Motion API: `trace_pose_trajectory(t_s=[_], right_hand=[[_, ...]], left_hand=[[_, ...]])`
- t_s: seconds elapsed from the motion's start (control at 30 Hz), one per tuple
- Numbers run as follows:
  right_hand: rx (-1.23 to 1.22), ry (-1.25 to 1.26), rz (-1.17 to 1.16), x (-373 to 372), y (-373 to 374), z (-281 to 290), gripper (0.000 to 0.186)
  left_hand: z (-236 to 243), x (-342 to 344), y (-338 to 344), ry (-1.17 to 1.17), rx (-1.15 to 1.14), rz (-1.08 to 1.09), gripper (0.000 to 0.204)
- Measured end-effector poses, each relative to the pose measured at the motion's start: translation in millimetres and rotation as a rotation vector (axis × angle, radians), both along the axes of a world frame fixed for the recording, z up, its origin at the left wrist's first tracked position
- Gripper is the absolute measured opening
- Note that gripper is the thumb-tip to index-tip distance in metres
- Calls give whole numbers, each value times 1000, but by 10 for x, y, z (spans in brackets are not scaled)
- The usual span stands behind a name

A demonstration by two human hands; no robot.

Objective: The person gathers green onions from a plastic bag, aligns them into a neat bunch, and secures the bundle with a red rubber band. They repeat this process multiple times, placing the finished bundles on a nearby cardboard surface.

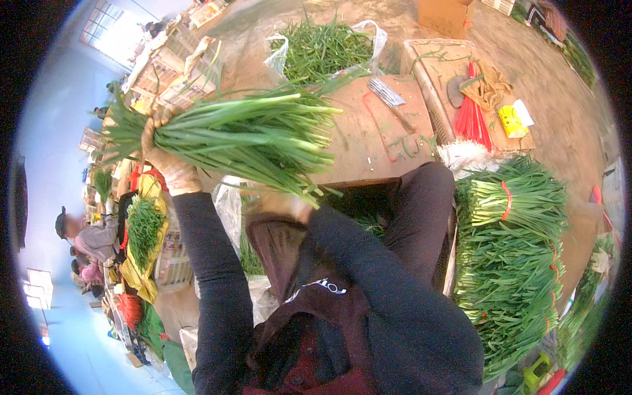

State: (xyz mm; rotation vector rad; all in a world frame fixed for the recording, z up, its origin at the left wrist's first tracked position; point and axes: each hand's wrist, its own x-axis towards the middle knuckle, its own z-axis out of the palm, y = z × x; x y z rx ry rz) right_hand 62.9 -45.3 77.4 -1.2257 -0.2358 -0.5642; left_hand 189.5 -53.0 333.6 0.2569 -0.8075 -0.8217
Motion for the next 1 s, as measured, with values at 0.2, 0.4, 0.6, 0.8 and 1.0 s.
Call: trace_pose_trajectory(t_s=[0.2,0.4,0.6,0.8,1.0], right_hand=[[918,6,63,-1608,-463,-635,97],[211,880,-522,-1548,248,-623,50],[-320,922,-551,-1725,194,-934,32],[-979,866,-1091,-2073,-238,-65,22],[-380,161,-147,-964,-319,827,58]], left_hand=[[-1933,236,545,212,526,309,13],[-2751,207,1326,341,374,52,29],[-2315,66,1627,369,251,76,25],[-1896,14,1756,234,209,69,28],[-1457,-436,1551,-6,630,283,29]])
